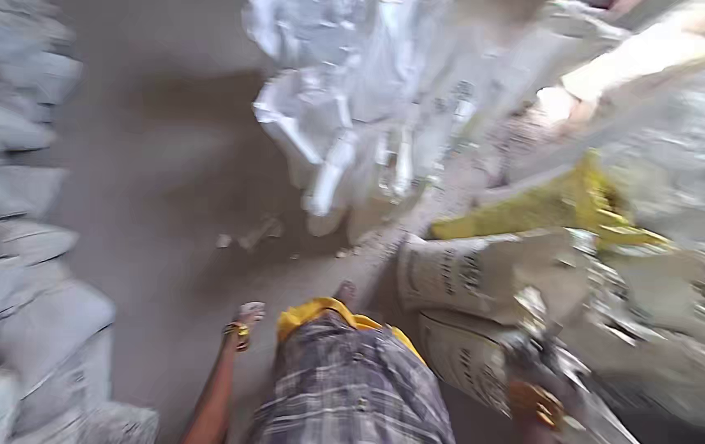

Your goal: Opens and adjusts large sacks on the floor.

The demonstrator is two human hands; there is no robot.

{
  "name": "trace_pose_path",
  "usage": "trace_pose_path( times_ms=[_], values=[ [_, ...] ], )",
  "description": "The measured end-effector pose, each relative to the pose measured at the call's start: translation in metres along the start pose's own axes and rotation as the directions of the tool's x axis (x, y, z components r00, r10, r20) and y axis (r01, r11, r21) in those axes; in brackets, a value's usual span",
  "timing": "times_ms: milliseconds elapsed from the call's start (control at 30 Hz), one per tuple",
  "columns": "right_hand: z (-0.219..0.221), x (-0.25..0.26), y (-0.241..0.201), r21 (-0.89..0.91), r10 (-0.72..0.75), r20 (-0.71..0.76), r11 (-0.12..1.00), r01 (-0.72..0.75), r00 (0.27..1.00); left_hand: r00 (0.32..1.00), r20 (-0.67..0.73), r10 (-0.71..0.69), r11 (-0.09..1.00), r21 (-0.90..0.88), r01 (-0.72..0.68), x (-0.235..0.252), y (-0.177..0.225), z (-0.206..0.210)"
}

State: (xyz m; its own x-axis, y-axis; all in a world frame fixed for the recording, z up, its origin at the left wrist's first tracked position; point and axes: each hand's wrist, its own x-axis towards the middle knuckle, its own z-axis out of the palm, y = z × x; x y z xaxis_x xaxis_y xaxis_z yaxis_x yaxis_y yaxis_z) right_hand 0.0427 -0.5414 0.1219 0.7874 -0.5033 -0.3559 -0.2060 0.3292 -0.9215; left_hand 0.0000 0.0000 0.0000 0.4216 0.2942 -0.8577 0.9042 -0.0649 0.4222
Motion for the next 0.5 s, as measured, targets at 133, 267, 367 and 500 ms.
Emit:
trace_pose_path(
  times_ms=[133, 267, 367, 500],
  values=[
    [0.058, 0.037, -0.042, 0.049, 0.083, -0.208, 0.996, -0.074, 0.975, 1.0, -0.015, -0.002, 0.989, 0.145, 0.004, 0.015, 0.043, 0.004],
    [0.09, 0.073, -0.04, 0.098, 0.11, -0.081, 0.99, -0.102, 0.991, 0.998, -0.059, -0.009, 0.995, 0.094, 0.014, 0.033, 0.094, -0.002],
    [0.112, 0.098, -0.03, 0.109, 0.171, -0.078, 0.981, -0.162, 0.982, 0.996, -0.084, -0.022, 0.995, 0.094, 0.03, 0.06, 0.131, -0.009],
    [0.155, 0.132, -0.028, 0.134, 0.232, -0.18, 0.968, -0.21, 0.956, 0.988, -0.138, -0.066, 0.998, 0.0, 0.066, 0.109, 0.167, -0.008]
  ],
)
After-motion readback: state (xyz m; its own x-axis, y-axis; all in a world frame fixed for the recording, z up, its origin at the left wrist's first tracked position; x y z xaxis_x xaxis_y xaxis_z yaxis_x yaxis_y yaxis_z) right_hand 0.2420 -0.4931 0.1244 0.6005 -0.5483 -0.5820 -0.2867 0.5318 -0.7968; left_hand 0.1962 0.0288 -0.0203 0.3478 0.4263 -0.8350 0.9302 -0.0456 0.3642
